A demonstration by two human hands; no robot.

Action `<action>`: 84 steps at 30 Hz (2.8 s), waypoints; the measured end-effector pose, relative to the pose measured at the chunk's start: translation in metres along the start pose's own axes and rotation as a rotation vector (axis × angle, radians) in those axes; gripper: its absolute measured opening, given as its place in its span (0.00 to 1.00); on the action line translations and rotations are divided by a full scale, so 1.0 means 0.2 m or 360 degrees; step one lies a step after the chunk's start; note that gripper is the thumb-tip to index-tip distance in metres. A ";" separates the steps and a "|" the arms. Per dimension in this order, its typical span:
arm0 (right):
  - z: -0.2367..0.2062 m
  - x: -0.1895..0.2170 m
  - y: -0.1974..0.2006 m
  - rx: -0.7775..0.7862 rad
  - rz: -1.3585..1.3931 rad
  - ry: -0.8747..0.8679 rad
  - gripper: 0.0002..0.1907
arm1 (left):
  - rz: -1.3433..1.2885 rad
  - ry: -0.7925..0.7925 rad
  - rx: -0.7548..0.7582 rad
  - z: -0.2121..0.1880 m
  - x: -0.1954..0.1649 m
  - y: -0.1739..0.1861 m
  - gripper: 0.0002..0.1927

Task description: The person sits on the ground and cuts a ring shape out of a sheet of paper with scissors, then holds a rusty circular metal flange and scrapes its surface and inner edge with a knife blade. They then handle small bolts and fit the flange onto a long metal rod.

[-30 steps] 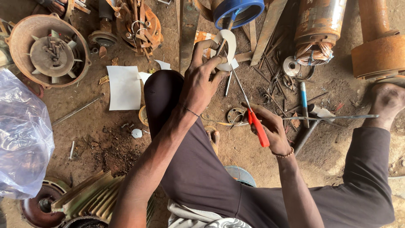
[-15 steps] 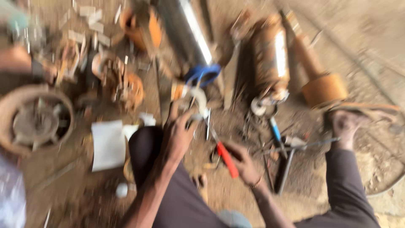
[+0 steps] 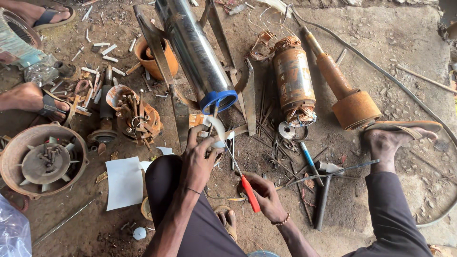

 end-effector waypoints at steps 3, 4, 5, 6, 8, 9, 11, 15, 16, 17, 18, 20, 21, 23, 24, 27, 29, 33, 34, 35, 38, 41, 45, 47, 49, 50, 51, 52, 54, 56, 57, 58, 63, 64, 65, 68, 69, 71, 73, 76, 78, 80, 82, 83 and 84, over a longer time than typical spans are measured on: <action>-0.03 -0.04 0.01 -0.0030 0.0014 0.0048 0.28 | -0.0012 0.0077 0.0070 0.00 -0.01 0.00 0.16; -0.04 -0.06 0.02 -0.0072 -0.0034 0.0113 0.27 | -0.0012 0.0037 0.0045 0.00 -0.02 0.01 0.17; -0.05 -0.10 0.04 -0.0114 -0.0080 0.0176 0.27 | -0.0010 -0.0002 0.0022 0.00 -0.02 0.01 0.17; -0.05 -0.15 0.07 -0.0156 -0.0127 0.0243 0.27 | -0.0008 -0.0043 -0.0001 0.00 -0.03 0.01 0.17; -0.06 -0.28 0.13 -0.0310 -0.0834 -0.0085 0.26 | -0.0005 -0.0094 -0.0012 0.00 -0.03 0.01 0.17; -0.07 -0.36 0.17 -0.0383 -0.1188 -0.0257 0.25 | -0.0005 -0.0119 -0.0019 -0.01 -0.04 0.01 0.17; -0.09 -0.48 0.23 -0.0388 -0.1364 -0.0275 0.19 | -0.0016 -0.0014 0.0020 -0.01 -0.03 0.01 0.16; -0.11 -0.58 0.24 -0.0226 -0.1781 -0.0468 0.18 | 0.0035 -0.0026 0.0003 -0.01 -0.03 0.01 0.16; -0.09 -0.56 0.23 -0.0181 -0.1798 -0.0521 0.19 | 0.0019 -0.0008 0.0016 -0.02 -0.03 0.00 0.16; -0.07 -0.51 0.21 -0.0148 -0.1773 -0.0585 0.21 | 0.0003 0.0011 0.0023 -0.02 -0.03 0.00 0.17; -0.04 -0.44 0.19 -0.0149 -0.1628 -0.0664 0.22 | -0.0011 0.0034 0.0028 -0.02 -0.03 0.00 0.17; 0.07 -0.26 0.14 -0.0227 -0.1250 -0.0773 0.25 | -0.0040 0.0101 0.0036 -0.03 -0.02 0.00 0.17; 0.13 -0.15 0.11 -0.0336 -0.1020 -0.0634 0.26 | -0.0056 0.0138 0.0042 -0.03 -0.02 0.00 0.16; 0.25 0.10 0.06 -0.0459 -0.0509 -0.0190 0.27 | 0.0028 -0.0024 -0.0038 -0.04 -0.04 0.00 0.18; 0.31 0.22 0.03 -0.0487 -0.0251 0.0049 0.27 | 0.0073 -0.0114 -0.0080 -0.04 -0.05 0.00 0.18; 0.50 0.46 -0.12 -0.0390 0.0126 0.0254 0.27 | 0.0086 -0.0160 -0.0092 -0.04 -0.05 0.00 0.19; 0.59 0.54 -0.18 -0.0399 0.0013 0.0332 0.23 | 0.0036 -0.0052 -0.0041 -0.04 -0.03 0.00 0.17; 0.66 0.49 -0.20 -0.0458 -0.0089 0.0322 0.15 | 0.0008 -0.0166 -0.0144 -0.07 0.03 -0.01 0.26; 0.65 0.44 -0.19 -0.0468 -0.0020 0.0245 0.14 | 0.0008 -0.0161 -0.0150 -0.09 0.05 -0.01 0.27; 0.65 0.40 -0.19 -0.0484 0.0053 0.0169 0.13 | 0.0012 -0.0162 -0.0151 -0.09 0.07 -0.02 0.28; 0.65 0.30 -0.15 -0.0514 0.0179 0.0207 0.09 | -0.0065 -0.0201 -0.0175 -0.08 0.10 -0.04 0.39; 0.69 0.25 -0.13 -0.0483 0.0515 0.0332 0.08 | -0.0639 -0.0202 -0.0095 -0.06 0.10 -0.01 0.44; 0.72 0.25 -0.12 -0.0551 0.0433 0.0470 0.09 | -0.1109 0.0287 -0.0024 -0.02 0.10 0.04 0.36; 0.74 0.26 -0.11 -0.0494 0.0504 0.0479 0.08 | -0.1166 0.0380 -0.0041 0.01 0.09 0.03 0.32; 0.75 0.29 -0.09 -0.0411 0.0581 0.0548 0.07 | -0.1162 0.0356 -0.0037 0.03 0.06 0.01 0.23; 0.76 0.31 -0.08 -0.0372 0.0617 0.0584 0.06 | -0.1132 0.0286 -0.0027 0.05 0.05 0.00 0.18; 0.77 0.34 -0.07 -0.0401 0.0564 0.0605 0.07 | -0.1103 0.0217 -0.0017 0.06 0.03 -0.02 0.16; 0.77 0.36 -0.06 -0.0431 0.0512 0.0627 0.08 | -0.0950 0.0174 -0.0063 0.07 0.02 -0.02 0.15; 0.79 0.41 -0.06 -0.0497 0.0439 0.0693 0.08 | -0.0644 0.0088 -0.0154 0.09 -0.01 -0.02 0.13; 0.80 0.45 -0.07 -0.0569 0.0400 0.0787 0.09 | -0.0436 -0.0202 -0.0373 0.11 -0.05 0.00 0.13; 0.79 0.45 -0.07 -0.0638 0.0345 0.0847 0.10 | -0.0329 -0.0355 -0.0475 0.12 -0.08 0.00 0.13; 0.79 0.46 -0.09 -0.0708 0.0289 0.0905 0.10 | -0.0256 -0.0342 -0.0503 0.13 -0.10 0.00 0.13; 0.77 0.43 -0.09 -0.0901 0.0228 0.0986 0.09 | -0.0165 0.0128 -0.0487 0.14 -0.12 -0.02 0.12; 0.77 0.42 -0.09 -0.0945 0.0209 0.0986 0.09 | -0.0124 0.0031 -0.0582 0.13 -0.13 -0.01 0.12; 0.78 0.42 -0.08 -0.0989 0.0189 0.0986 0.09 | -0.0083 -0.0067 -0.0674 0.13 -0.14 -0.01 0.14; 0.79 0.41 -0.06 -0.1071 -0.0021 0.1018 0.06 | -0.0116 -0.0206 -0.0753 0.12 -0.14 0.01 0.17; 0.78 0.41 -0.06 -0.1124 -0.0098 0.1042 0.06 | -0.0154 -0.0219 -0.0743 0.12 -0.14 0.01 0.19; 0.77 0.41 -0.06 -0.1228 -0.0256 0.1079 0.07 | -0.0058 -0.0222 -0.0724 0.13 -0.15 0.01 0.18; 0.77 0.41 -0.05 -0.1181 -0.0217 0.1053 0.08 | 0.0089 -0.0251 -0.0725 0.14 -0.15 0.01 0.20; 0.77 0.42 -0.03 -0.1139 -0.0244 0.1013 0.10 | 0.0394 -0.0406 -0.0784 0.18 -0.17 0.01 0.25; 0.79 0.42 -0.01 -0.1155 -0.0308 0.0964 0.14 | 0.0603 -0.0593 -0.0862 0.23 -0.18 0.01 0.26; 0.81 0.42 0.02 -0.1197 -0.0386 0.0920 0.19 | 0.0717 -0.0612 -0.0838 0.27 -0.18 0.00 0.28; 0.85 0.41 0.04 -0.1256 -0.0467 0.0872 0.20 | 0.0813 -0.0614 -0.0794 0.31 -0.16 -0.01 0.30; 0.86 0.40 0.05 -0.1289 -0.0506 0.0839 0.21 | 0.0848 -0.0602 -0.0748 0.33 -0.16 -0.02 0.30; 0.87 0.39 0.05 -0.1291 -0.0546 0.0906 0.22 | 0.0879 -0.0585 -0.0699 0.34 -0.14 -0.03 0.31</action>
Point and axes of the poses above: each hand's wrist, its own z-axis towards the middle knuckle, its own y-axis out of the back of the hand, x = y × z, the point moved 2 cm from there along z, towards the middle knuckle, and after that the axes turned 5 degrees about -z, right-handed, at the moved point
